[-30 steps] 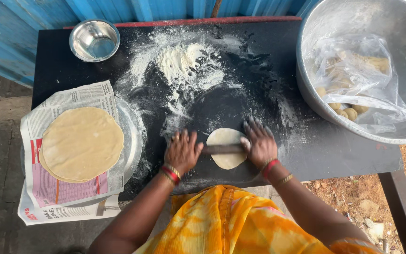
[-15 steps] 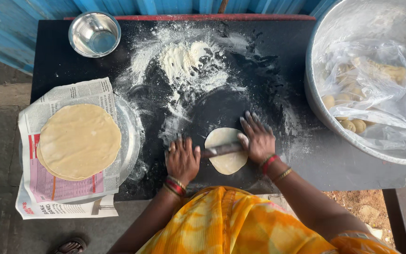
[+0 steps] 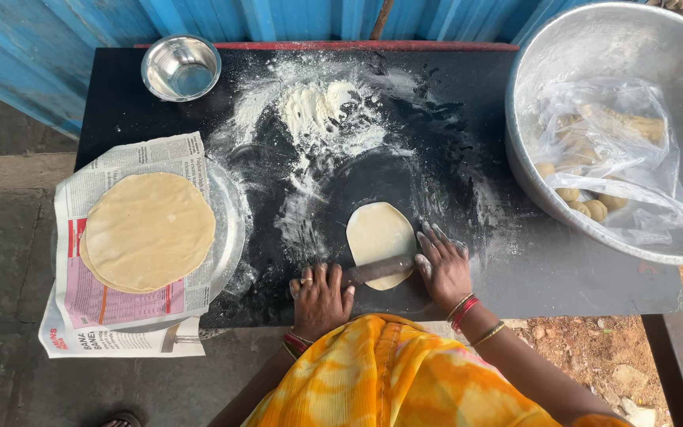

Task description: The person rolls out small balls of dough into flat circular discs using a wooden rolling pin on a floured black surface. They repeatedly flatten, flip, and adjust the dough, occasionally dusting it with flour, and place the finished discs onto a metal tray lined with newspaper.

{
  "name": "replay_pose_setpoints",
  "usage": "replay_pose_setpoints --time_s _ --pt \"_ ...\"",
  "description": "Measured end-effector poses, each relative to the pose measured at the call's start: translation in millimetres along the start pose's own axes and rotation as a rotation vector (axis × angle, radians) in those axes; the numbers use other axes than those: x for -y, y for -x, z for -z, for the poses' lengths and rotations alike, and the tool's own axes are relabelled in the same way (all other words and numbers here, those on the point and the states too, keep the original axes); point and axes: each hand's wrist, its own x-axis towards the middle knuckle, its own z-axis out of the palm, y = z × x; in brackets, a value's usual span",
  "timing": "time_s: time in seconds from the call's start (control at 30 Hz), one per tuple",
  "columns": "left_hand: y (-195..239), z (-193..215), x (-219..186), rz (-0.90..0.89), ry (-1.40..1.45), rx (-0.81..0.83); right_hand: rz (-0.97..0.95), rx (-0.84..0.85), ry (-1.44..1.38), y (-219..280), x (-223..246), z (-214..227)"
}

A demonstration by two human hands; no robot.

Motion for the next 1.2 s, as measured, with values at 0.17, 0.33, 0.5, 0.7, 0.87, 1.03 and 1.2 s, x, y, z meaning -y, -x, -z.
replay_pose_setpoints --time_s 0.17,0.33,0.5,0.7,0.87,1.03,1.2 --pt "-26.6 3.2 24.0 0.056 0.247 0.361 0.029 -0.064 -0.298 -106.7 -22.8 -23.6" --pt "6.6 -12.8 60.5 0.429 0.399 -0.012 -0.008 -0.049 -0.164 -224.7 18.5 -60.2" --pt "39.3 -25.3 100.8 0.648 0.841 -0.043 0.046 0.132 0.031 -250.3 115.6 -70.6" --pt "39.0 -23.9 110.9 0.677 1.255 -0.091 0.075 0.151 0.101 -198.4 180.6 -43.8" --pt "38.7 -25.3 114.8 0.676 1.286 -0.077 0.267 0.231 0.195 -103.1 243.9 -42.2" --pt "39.9 -23.4 118.7 0.62 1.288 -0.039 0.018 0.22 0.064 -151.7 209.3 -19.9" --pt "41.6 -20.0 122.7 0.609 1.348 -0.013 -0.151 0.068 0.055 -112.4 127.2 -8.2"
